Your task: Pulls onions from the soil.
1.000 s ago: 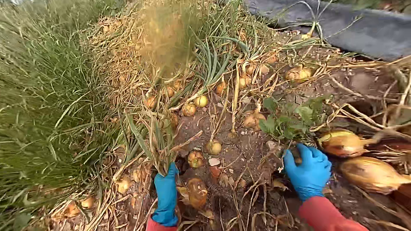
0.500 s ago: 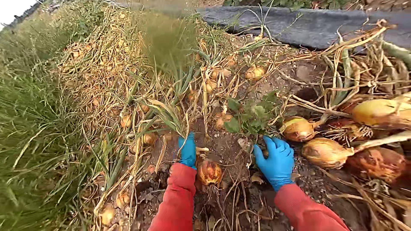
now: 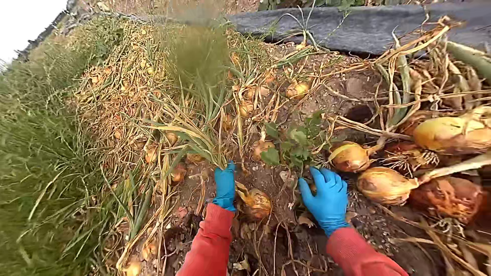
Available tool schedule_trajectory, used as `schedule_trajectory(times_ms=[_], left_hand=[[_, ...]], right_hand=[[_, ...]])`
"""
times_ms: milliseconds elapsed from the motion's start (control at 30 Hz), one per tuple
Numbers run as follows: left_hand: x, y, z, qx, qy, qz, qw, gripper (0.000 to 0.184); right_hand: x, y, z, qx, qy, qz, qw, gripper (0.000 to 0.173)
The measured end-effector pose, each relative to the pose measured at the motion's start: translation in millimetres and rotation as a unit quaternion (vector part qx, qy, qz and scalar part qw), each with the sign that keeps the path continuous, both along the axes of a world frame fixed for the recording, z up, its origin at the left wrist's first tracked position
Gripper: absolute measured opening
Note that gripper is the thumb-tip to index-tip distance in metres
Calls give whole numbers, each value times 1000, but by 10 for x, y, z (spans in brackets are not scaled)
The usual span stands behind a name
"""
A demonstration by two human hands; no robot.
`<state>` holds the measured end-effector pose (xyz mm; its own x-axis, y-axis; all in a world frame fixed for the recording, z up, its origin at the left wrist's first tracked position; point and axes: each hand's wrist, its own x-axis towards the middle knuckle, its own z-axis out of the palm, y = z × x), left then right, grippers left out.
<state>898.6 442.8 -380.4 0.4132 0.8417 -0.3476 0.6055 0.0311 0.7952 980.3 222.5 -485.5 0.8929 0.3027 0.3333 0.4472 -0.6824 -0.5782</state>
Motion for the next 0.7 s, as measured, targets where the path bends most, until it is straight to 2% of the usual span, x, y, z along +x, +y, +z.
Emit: schedule_trajectory(times_ms=[100,167,233,367,433,567,700], left_hand=[[431,-73,-88,39,183,-125,974,45],[569,-42,-86,28,219,-161,962,41],[626,13,-137,13,171,-137,976,32],[657,-141,-255,-26,2,-26,999,22],[580,-202,-316,-27,-32,14,999,28],[627,-171,-346,11,-58,81,995,18],[513,-295,-324,-6,-83,148,985,11]], right_hand=[[5,8,20,1,3,-4,1000,57],[-9,11,38,2,-5,-11,1000,56],[9,21,50,3,-16,-14,1000,55],[38,27,16,6,-26,-22,999,52],[2,-5,-15,4,-25,-17,1000,53],[41,23,17,8,-39,-18,999,53],[-22,11,-23,0,-58,-29,998,51]])
